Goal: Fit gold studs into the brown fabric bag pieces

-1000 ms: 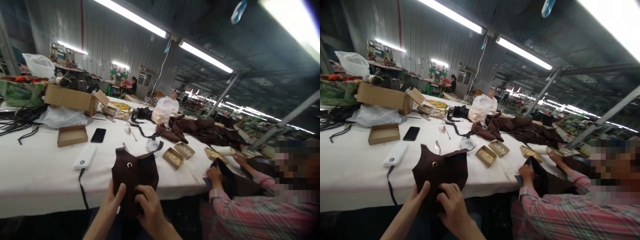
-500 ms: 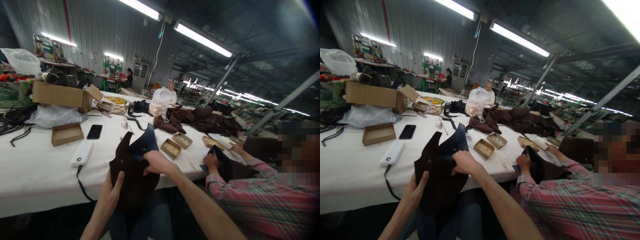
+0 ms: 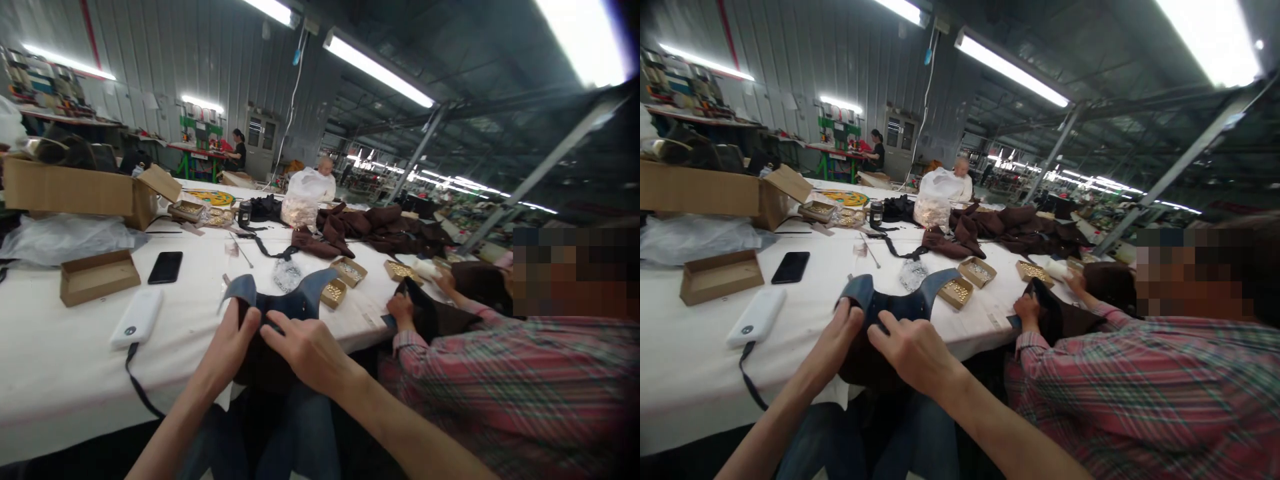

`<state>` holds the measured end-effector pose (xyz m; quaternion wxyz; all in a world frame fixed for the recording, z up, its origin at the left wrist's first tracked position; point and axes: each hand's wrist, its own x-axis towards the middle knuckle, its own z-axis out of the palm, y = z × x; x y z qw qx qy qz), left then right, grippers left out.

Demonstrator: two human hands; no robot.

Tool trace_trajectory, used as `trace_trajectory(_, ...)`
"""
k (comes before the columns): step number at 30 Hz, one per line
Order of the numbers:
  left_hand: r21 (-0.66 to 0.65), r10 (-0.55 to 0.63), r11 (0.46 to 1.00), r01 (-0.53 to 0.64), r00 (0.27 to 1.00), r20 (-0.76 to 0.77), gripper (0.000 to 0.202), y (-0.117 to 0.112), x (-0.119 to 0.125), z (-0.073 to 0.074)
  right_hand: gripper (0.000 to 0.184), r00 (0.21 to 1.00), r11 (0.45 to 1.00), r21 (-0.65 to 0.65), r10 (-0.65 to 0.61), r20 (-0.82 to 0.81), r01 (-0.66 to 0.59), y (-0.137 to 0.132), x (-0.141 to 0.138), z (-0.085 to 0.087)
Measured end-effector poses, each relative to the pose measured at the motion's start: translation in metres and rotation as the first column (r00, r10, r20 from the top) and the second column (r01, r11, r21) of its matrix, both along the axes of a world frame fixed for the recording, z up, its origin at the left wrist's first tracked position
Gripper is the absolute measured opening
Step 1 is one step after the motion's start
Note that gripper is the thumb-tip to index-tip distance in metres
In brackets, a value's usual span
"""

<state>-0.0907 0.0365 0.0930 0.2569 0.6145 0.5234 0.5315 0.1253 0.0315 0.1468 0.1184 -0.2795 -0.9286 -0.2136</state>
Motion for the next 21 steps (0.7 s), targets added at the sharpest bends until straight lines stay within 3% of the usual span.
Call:
trace_trajectory(2,-0.106,-0.059,0.992,0.063,0.997,0.046,0.068,-0.001,0.004,0.008,0.021,0.998,0.997,0.055,0.050,0.034,-0.052,-0.005,-0.004,-0.009)
trace_trajectory(5,-0.155,0.001,0.988,-0.011,0.998,-0.067,0.057,0.003,0.004,0.011,0.021,0.993,0.987,0.116,0.105,0.053,-0.111,-0.018,-0.011,-0.025)
trace_trajectory(7,-0.171,-0.042,0.985,0.034,0.998,-0.043,0.051,0.008,0.002,0.008,0.021,0.994,0.991,0.087,0.098,0.052,-0.103,-0.030,-0.017,-0.032)
trace_trajectory(9,-0.161,-0.066,0.984,0.070,0.997,0.032,0.053,0.010,-0.001,0.005,0.018,0.999,0.998,-0.048,0.049,0.012,-0.048,-0.039,-0.019,-0.028)
trace_trajectory(11,-0.118,0.021,0.993,-0.009,0.995,0.099,0.060,0.008,-0.003,0.004,0.032,0.996,0.953,-0.297,-0.073,-0.058,0.052,-0.041,-0.017,-0.012)
trace_trajectory(12,-0.087,0.081,0.994,-0.070,0.988,0.133,0.062,0.004,-0.002,0.005,0.047,0.989,0.881,-0.464,-0.134,-0.068,0.087,-0.037,-0.015,0.000)
trace_trajectory(13,-0.055,0.124,0.992,-0.116,0.978,0.170,0.063,0.000,-0.001,0.008,0.061,0.982,0.764,-0.637,-0.183,-0.056,0.106,-0.029,-0.012,0.011)
trace_trajectory(14,-0.026,0.147,0.989,-0.145,0.968,0.201,0.062,-0.005,0.001,0.013,0.069,0.979,0.608,-0.787,-0.204,-0.021,0.110,-0.018,-0.010,0.021)
trace_trajectory(15,0.000,0.162,0.986,-0.166,0.962,0.222,0.061,-0.010,0.004,0.018,0.069,0.983,0.438,-0.894,-0.186,0.014,0.096,-0.004,-0.010,0.027)
trace_trajectory(16,0.025,0.173,0.983,-0.184,0.958,0.229,0.060,-0.015,0.007,0.024,0.060,0.986,0.304,-0.948,-0.161,0.040,0.088,0.011,-0.011,0.029)
trace_trajectory(17,0.047,0.181,0.979,-0.197,0.956,0.229,0.059,-0.020,0.010,0.029,0.046,0.990,0.252,-0.963,-0.125,0.063,0.093,0.026,-0.014,0.025)
trace_trajectory(18,0.065,0.195,0.974,-0.215,0.955,0.224,0.059,-0.024,0.013,0.035,0.037,0.993,0.299,-0.948,-0.084,0.087,0.108,0.040,-0.019,0.017)
trace_trajectory(21,0.064,0.290,0.949,-0.308,0.936,0.202,0.062,-0.033,0.011,0.041,0.052,0.945,0.645,-0.723,0.002,0.326,0.248,0.063,-0.039,-0.020)
